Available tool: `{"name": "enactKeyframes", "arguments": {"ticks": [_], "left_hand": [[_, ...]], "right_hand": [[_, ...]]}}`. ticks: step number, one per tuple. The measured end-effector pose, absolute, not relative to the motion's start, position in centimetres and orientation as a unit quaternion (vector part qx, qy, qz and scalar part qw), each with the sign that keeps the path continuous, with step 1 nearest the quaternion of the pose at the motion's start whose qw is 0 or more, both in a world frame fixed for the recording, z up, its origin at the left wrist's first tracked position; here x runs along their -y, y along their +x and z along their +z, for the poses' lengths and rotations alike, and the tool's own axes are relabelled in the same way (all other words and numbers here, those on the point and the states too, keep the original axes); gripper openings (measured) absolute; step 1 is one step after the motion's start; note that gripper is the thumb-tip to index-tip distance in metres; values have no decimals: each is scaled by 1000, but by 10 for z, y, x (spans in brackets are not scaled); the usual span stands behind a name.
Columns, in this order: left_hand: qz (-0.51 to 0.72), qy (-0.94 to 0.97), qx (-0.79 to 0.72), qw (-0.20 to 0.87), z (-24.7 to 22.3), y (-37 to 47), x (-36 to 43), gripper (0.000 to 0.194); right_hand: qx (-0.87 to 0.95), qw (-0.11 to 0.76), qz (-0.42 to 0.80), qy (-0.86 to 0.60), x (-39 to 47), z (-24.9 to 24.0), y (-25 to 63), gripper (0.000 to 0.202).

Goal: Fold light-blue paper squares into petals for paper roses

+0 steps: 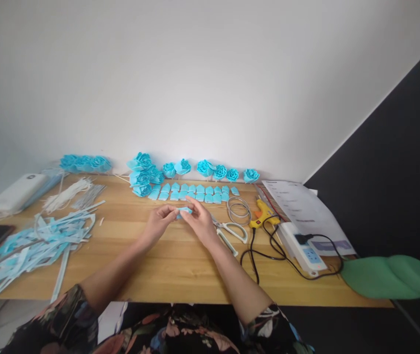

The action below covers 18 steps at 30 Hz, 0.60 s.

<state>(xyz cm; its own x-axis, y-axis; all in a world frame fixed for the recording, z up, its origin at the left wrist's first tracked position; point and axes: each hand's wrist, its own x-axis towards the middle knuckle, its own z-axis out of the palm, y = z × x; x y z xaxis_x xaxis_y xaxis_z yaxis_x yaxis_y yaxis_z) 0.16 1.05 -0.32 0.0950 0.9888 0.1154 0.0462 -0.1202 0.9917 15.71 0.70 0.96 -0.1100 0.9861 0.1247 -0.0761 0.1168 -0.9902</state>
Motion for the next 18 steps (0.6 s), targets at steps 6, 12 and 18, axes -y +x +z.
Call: {"name": "enactKeyframes", "arguments": {"ticks": [6, 12, 18], "left_hand": [[480, 580, -461, 470, -4, 3, -10, 24], [481, 561, -476, 477, 0, -2, -13, 26], [479, 519, -430, 562, -1, -3, -13, 28]], "right_hand": [[571, 511, 473, -435, -8, 1, 156, 43], [548, 527, 481, -437, -10, 9, 160, 41], [546, 524, 484, -439, -10, 10, 160, 40]]}}
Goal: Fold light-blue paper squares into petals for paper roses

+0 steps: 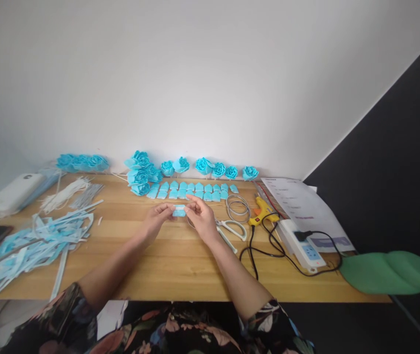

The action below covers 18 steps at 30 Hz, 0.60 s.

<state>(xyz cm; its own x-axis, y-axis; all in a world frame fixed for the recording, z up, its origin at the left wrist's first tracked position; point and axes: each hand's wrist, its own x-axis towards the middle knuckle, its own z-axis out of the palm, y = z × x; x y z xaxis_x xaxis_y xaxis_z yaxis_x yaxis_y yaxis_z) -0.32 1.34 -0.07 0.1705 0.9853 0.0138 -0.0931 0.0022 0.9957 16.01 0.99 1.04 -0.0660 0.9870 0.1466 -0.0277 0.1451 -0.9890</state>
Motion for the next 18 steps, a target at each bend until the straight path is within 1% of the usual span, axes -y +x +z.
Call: {"name": "enactKeyframes", "arguments": {"ticks": [3, 8, 12, 14, 18], "left_hand": [[483, 499, -381, 610, -5, -1, -13, 31], [483, 468, -342, 656, -5, 4, -14, 34], [464, 438, -346, 688, -2, 3, -17, 45], [472, 430, -361, 679, 0, 1, -17, 46], [490, 469, -403, 615, 2, -2, -15, 33]], "right_hand": [[556, 515, 483, -438, -9, 9, 159, 39], [574, 510, 477, -428, -7, 10, 158, 39], [574, 514, 461, -441, -8, 10, 159, 38], [574, 515, 450, -450, -9, 10, 160, 38], [601, 499, 433, -449, -10, 7, 161, 38]]}}
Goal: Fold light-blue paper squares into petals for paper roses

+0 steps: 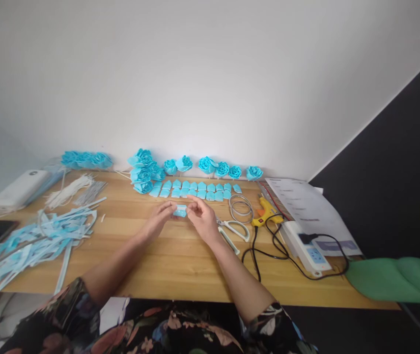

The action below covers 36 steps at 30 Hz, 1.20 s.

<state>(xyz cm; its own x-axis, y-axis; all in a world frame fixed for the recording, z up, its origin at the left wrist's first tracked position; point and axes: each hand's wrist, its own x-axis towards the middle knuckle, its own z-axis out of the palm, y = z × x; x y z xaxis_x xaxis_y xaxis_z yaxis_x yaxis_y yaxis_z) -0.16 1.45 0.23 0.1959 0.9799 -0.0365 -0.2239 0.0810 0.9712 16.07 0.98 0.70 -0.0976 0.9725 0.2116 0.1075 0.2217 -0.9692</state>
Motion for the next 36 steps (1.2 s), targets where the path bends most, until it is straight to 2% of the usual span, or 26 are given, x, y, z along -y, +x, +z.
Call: {"name": "enactKeyframes", "arguments": {"ticks": [7, 13, 18, 29, 36], "left_hand": [[509, 467, -443, 571, -1, -2, -17, 22], [497, 485, -427, 579, -4, -1, -17, 22], [475, 508, -410, 591, -4, -1, -15, 20], [475, 478, -412, 613, -2, -5, -17, 22], [472, 535, -434, 550, -2, -7, -20, 23]], "right_hand": [[606, 492, 431, -453, -10, 6, 161, 38], [598, 489, 468, -431, -9, 7, 159, 42], [632, 470, 433, -439, -9, 1, 159, 43], [613, 474, 439, -455, -10, 6, 162, 43], [634, 463, 424, -451, -12, -3, 161, 43]]}}
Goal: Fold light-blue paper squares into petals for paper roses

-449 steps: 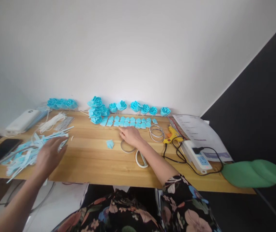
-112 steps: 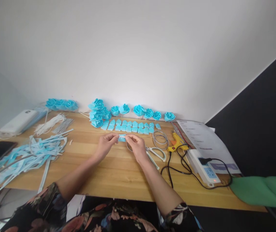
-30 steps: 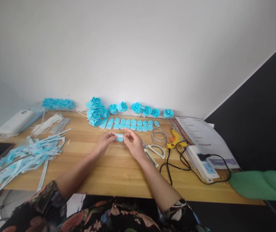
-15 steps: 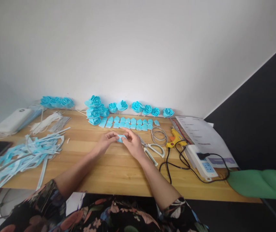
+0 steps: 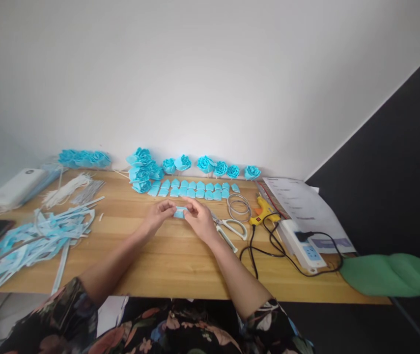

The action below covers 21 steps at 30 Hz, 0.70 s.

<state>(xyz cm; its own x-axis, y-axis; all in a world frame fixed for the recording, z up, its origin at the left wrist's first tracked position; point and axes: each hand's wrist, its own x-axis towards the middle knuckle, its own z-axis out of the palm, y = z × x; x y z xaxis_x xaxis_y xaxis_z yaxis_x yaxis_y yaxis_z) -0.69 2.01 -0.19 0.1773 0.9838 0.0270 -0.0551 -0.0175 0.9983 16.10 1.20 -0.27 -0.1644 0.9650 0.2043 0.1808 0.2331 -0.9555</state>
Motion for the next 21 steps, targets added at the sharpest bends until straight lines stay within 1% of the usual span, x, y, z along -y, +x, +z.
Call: {"name": "enactKeyframes", "arguments": {"ticks": [4, 7, 11, 14, 17, 19, 21], "left_hand": [[447, 532, -461, 552, -10, -9, -26, 22], [436, 513, -484, 559, -8, -9, -27, 24], [470, 483, -491, 552, -4, -13, -27, 26], [499, 465, -493, 540, -6, -19, -31, 27], [501, 466, -498, 533, -11, -23, -35, 28], [488, 476, -510, 525, -15, -25, -37, 29], [471, 491, -524, 512, -19, -26, -39, 28]], "right_hand": [[636, 453, 432, -452, -15, -9, 161, 44], [630, 461, 419, -464, -19, -9, 166, 41], [600, 506, 397, -477, -30, -10, 179, 38], [604, 511, 360, -493, -37, -12, 186, 36], [662, 461, 278, -521, -33, -10, 184, 34], [720, 391, 208, -535, -24, -5, 179, 33], [786, 305, 154, -516, -9, 3, 175, 35]]}}
